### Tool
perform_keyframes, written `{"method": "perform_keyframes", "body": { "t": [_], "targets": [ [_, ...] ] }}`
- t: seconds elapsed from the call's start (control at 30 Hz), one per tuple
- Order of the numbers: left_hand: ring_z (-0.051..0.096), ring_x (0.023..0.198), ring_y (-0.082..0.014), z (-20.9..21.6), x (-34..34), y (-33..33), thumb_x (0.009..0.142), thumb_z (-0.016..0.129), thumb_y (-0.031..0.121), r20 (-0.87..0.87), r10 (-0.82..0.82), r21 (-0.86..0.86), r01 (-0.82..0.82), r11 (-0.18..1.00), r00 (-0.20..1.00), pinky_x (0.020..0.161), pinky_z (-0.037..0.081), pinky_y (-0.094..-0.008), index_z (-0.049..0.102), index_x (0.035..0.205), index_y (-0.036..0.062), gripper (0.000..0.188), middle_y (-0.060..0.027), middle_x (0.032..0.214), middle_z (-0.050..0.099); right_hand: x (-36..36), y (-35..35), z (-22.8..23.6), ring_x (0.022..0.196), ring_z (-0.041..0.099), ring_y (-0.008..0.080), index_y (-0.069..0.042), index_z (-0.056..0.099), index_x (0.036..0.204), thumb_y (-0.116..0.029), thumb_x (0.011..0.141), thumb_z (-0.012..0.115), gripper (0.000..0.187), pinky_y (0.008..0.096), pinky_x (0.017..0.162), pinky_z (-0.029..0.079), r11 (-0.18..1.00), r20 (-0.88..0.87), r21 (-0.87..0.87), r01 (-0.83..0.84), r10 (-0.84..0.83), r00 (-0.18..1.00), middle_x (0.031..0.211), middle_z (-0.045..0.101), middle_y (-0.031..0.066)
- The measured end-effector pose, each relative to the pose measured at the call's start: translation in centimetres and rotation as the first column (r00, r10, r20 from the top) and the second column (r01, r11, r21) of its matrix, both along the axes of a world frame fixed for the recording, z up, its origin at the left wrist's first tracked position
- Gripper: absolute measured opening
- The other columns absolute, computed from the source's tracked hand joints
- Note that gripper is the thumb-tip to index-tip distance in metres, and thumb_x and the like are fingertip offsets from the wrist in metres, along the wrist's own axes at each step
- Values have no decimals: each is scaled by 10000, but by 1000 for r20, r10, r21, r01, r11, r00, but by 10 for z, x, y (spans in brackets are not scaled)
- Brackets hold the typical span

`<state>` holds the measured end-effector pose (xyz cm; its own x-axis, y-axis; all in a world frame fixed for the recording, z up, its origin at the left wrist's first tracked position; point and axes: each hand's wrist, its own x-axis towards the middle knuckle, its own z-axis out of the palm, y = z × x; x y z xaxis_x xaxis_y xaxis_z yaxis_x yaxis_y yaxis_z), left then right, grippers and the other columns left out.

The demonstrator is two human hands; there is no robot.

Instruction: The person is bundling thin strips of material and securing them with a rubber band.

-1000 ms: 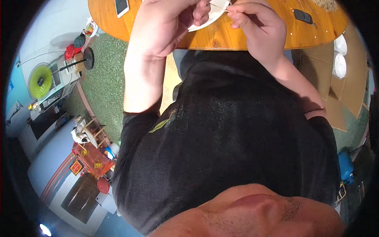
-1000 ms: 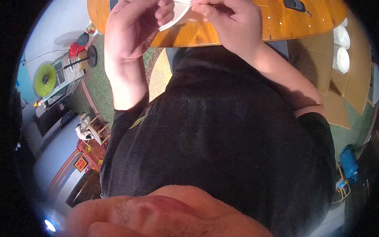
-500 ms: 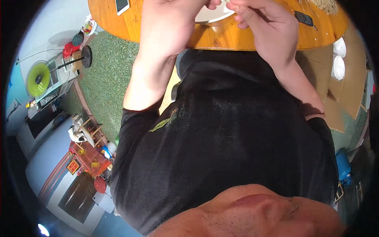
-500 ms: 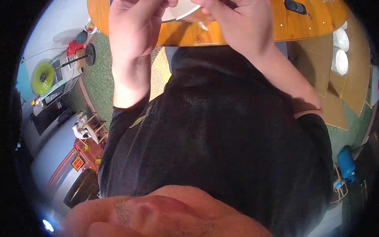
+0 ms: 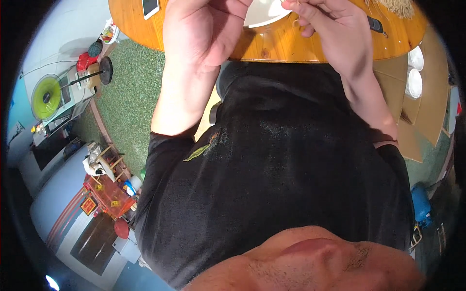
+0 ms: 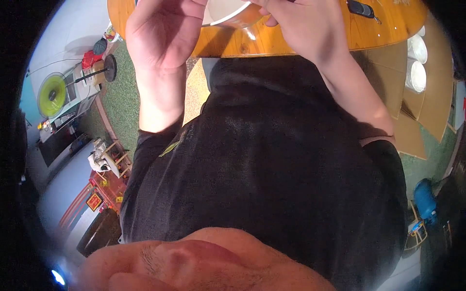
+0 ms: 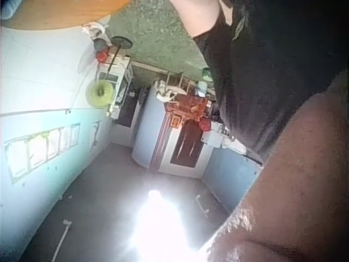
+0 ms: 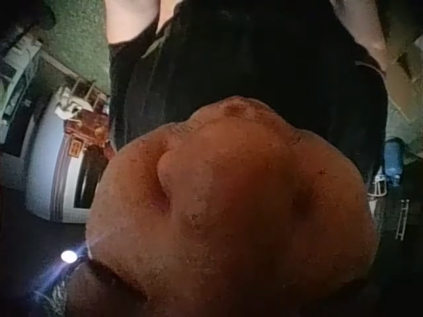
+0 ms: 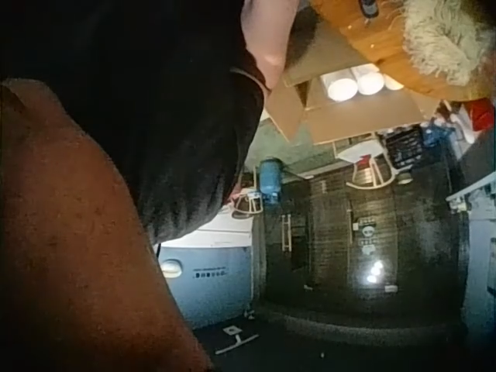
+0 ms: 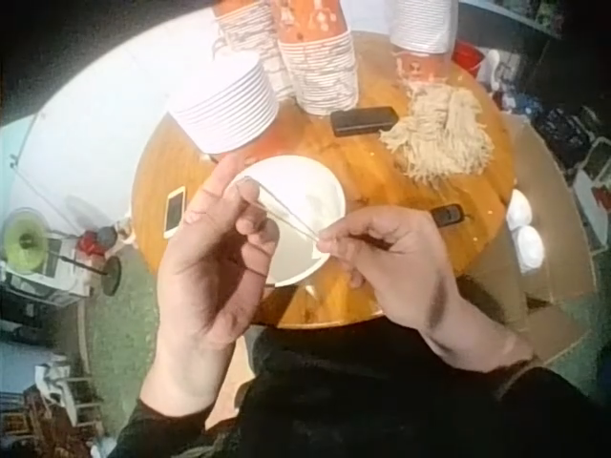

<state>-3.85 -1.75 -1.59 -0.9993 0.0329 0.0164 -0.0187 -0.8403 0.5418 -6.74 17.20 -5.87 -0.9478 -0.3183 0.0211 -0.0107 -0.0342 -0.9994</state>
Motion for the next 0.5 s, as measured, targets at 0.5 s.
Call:
{"method": "perform_keyframes", "body": {
  "t": [0.5],
  "targets": [
    [547,769,-106,-4,1,-44,1014,595,92,-118,98,2,-98,995,988,684,444,-250,604,1287,-25,297,-38,975,643,-19,-3,-59,655,548,47,27,726,1060,-47,996,664,116,190,578,439,753,-582,-596,-279,-166,796,918,737,72]
  ]
}}
